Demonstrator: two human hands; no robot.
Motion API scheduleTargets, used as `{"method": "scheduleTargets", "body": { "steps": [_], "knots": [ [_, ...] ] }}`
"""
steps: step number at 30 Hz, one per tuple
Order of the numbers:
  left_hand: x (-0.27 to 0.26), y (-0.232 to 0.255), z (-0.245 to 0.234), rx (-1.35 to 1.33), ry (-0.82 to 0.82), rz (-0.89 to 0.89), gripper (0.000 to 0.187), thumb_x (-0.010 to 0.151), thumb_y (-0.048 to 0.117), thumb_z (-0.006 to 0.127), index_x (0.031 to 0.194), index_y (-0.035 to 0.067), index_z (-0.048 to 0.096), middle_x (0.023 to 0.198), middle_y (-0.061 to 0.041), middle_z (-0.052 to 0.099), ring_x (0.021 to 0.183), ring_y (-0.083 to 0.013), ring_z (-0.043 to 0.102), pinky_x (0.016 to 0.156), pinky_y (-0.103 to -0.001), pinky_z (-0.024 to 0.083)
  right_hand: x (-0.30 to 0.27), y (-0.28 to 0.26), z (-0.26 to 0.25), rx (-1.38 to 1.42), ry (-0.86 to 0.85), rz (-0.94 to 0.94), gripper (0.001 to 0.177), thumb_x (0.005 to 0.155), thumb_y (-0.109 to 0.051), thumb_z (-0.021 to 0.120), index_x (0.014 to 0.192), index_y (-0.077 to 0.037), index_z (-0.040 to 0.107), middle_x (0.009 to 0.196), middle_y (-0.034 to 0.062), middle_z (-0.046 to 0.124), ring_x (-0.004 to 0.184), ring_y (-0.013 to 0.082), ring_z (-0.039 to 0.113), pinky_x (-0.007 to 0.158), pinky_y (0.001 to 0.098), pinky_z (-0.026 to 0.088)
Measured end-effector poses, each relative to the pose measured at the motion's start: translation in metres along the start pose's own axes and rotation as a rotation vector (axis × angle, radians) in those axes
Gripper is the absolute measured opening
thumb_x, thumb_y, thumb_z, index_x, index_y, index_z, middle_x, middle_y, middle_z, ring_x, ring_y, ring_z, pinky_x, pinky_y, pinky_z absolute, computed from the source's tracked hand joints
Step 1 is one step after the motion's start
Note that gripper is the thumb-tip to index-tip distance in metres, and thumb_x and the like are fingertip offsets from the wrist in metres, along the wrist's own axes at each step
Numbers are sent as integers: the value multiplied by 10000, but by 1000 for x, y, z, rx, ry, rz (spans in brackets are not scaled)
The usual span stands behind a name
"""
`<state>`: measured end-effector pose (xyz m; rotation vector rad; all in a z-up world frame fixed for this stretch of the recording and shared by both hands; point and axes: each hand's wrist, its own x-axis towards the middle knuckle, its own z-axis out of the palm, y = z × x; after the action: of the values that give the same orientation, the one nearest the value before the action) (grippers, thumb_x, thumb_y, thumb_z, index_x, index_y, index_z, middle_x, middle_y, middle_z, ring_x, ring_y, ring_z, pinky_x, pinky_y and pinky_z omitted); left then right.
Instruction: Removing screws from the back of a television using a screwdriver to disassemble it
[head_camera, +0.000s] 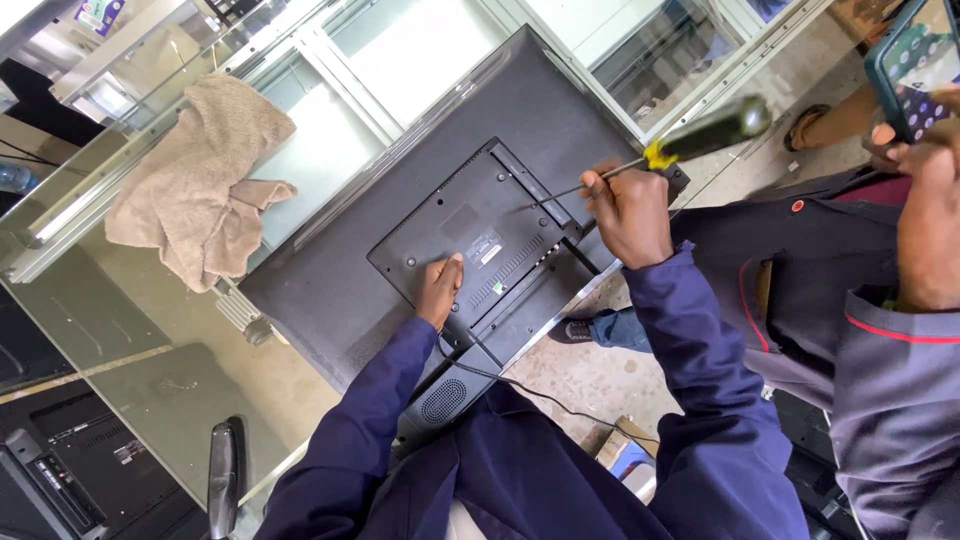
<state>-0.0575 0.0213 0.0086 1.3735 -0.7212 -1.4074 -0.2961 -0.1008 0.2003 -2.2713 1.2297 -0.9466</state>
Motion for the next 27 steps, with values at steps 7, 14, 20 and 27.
{"method": "scheduleTargets", "body": {
  "steps": [7,14,20,27],
  "knots": [
    [13,7,9,6,32,-27,434,983,227,494,569,101,505,451,48,269,397,-55,266,412,-205,232,-7,-10,-1,-114,-95,-57,123,996,-127,629,904,-65,681,737,119,683,743,382,675,707,406,518],
    [33,119,84,807,-152,587,294,945,256,601,1167,64,588,799,-213,693,819,-436,674,703,-537,513,25,-5,8,-189,-81,-86,328,952,-203,725,646,-107,656,583,107,625,605,394,631,559,408,480],
    [88,93,112,1016,-226,668,324,944,305,523,784,39,615,608,-204,627,606,-459,613,527,-542,419,23,1,12,-524,-31,-59,480,920,-565,709,753,-116,672,671,99,632,606,349,637,496,422,452],
    [75,105,122,1195,-198,712,399,997,452,414,1008,171,697,645,-77,674,583,-313,643,473,-452,470,45,-100,-32,856,358,-127,598,926,-483,622,1357,-110,439,976,179,464,892,269,473,788,402,435]
  ]
}}
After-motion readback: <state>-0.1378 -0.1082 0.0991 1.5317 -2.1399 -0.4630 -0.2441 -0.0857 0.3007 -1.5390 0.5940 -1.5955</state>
